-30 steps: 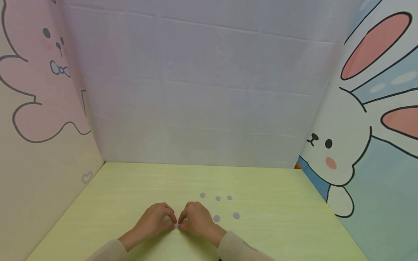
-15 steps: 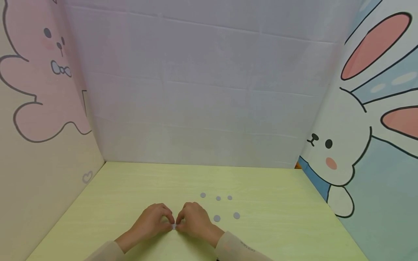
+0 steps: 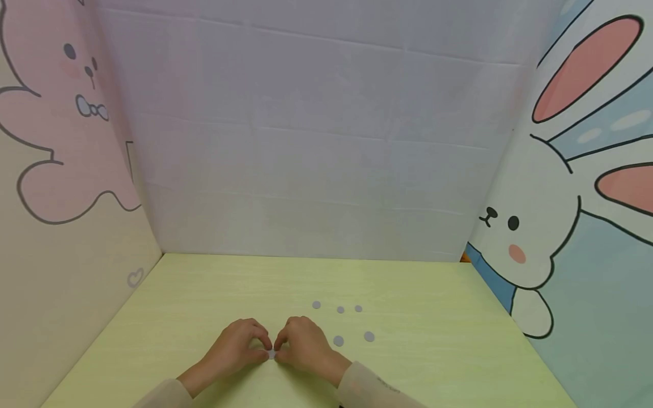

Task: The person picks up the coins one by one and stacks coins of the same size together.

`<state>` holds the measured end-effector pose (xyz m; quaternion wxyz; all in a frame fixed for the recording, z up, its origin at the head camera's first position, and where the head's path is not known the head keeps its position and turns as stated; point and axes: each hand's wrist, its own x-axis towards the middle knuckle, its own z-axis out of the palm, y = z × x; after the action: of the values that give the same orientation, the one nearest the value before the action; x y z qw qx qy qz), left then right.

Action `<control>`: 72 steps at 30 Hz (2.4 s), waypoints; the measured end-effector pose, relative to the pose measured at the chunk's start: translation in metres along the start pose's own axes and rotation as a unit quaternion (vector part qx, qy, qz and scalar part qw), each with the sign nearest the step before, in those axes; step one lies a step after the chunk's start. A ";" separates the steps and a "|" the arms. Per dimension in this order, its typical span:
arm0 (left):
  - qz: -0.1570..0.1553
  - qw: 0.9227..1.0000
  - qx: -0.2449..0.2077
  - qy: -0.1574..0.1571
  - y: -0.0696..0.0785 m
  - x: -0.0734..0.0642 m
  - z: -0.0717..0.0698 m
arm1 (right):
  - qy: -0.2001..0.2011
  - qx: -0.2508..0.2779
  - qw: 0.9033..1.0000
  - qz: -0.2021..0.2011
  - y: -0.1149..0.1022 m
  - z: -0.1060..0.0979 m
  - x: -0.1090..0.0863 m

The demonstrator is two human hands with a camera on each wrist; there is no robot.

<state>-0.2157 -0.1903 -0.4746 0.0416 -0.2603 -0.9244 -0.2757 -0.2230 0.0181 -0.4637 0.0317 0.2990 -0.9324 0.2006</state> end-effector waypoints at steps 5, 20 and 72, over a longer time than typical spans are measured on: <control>-0.007 1.000 -0.003 -0.003 0.000 0.000 0.001 | -0.006 0.001 1.000 -0.004 0.001 -0.011 -0.002; -0.019 1.000 0.001 -0.006 -0.002 0.003 0.004 | -0.007 0.054 0.998 0.013 0.022 -0.044 -0.012; -0.038 0.999 -0.003 -0.009 -0.003 0.001 0.002 | 0.095 0.104 0.988 0.068 0.121 -0.093 -0.064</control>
<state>-0.2184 -0.1909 -0.4780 0.0215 -0.2274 -0.9332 -0.2773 -0.2450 0.1794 -0.4329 0.0750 0.2163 -0.9172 0.3260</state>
